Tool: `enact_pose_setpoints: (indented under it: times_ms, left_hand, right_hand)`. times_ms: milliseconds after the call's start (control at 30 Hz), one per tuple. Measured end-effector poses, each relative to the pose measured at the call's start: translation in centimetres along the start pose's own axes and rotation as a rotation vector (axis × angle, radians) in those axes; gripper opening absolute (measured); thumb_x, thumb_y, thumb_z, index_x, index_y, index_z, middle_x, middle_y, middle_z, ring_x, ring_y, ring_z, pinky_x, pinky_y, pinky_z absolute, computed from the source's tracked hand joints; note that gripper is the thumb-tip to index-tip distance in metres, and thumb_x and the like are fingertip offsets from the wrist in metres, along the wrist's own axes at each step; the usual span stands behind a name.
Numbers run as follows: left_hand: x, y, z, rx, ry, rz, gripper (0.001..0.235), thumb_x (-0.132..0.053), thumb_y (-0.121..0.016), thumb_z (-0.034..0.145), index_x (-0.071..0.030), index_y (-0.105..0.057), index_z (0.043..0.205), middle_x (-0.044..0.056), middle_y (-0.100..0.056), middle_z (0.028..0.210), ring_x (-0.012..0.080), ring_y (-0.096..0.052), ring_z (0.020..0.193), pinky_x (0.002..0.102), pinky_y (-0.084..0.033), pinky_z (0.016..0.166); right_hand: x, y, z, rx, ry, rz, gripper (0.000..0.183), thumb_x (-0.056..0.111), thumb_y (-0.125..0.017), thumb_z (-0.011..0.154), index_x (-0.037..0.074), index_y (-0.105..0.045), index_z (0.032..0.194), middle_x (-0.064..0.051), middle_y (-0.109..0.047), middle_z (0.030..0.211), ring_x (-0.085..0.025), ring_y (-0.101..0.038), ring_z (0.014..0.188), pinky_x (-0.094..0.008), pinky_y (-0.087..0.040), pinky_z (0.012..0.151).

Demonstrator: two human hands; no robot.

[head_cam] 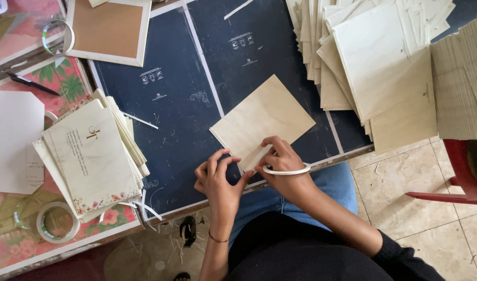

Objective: Applying strips of double-sided tape to the back of printed cards and stacking them.

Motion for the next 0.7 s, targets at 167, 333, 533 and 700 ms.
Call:
enact_pose_setpoints:
  times_ms: [167,333,533,700]
  left_hand:
    - [0.1,0.0,-0.1,-0.002,-0.016,-0.008,0.04,-0.043,-0.095,0.085,-0.027,-0.072,0.113,-0.014,-0.056,0.143,0.0284,-0.037,0.129,0.058,-0.028,0.103]
    - [0.4,-0.4,0.0,-0.003,-0.025,0.039,0.041,-0.044,-0.096,0.083,-0.029,-0.072,0.113,-0.016,-0.054,0.144,0.0275,-0.037,0.13,0.058,-0.03,0.102]
    - [0.5,-0.5,-0.1,-0.012,-0.04,0.055,0.04,-0.041,-0.094,0.084,-0.03,-0.072,0.115,-0.014,-0.053,0.146,0.0291,-0.037,0.13,0.059,-0.031,0.101]
    - [0.6,-0.5,-0.1,-0.007,-0.03,0.063,0.04,-0.041,-0.094,0.083,-0.029,-0.073,0.115,-0.014,-0.054,0.145,0.0293,-0.038,0.13,0.058,-0.032,0.102]
  right_hand:
    - [-1.8,2.7,0.0,-0.179,0.018,0.045,0.011,0.014,-0.088,0.086,0.005,-0.082,0.089,-0.013,-0.063,0.131,-0.033,-0.075,0.096,-0.043,-0.064,0.086]
    - [-6.0,8.6,0.6,-0.31,-0.023,0.03,0.013,0.009,-0.091,0.084,0.001,-0.08,0.086,-0.019,-0.061,0.133,-0.039,-0.074,0.099,-0.046,-0.061,0.09]
    - [-8.9,9.5,1.2,-0.394,-0.087,-0.181,0.017,0.009,-0.097,0.083,0.002,-0.082,0.084,-0.014,-0.059,0.131,-0.033,-0.073,0.1,-0.043,-0.064,0.093]
    - [-8.6,9.3,1.6,-0.418,-0.065,-0.279,0.019,0.007,-0.099,0.076,0.005,-0.08,0.079,-0.009,-0.056,0.122,-0.028,-0.064,0.101,-0.04,-0.061,0.09]
Point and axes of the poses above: each hand's wrist, its own z-axis towards the middle knuckle, its own y-axis out of the back of the hand, x = y × z, the point moved 2 cm from there along z, towards the middle knuckle
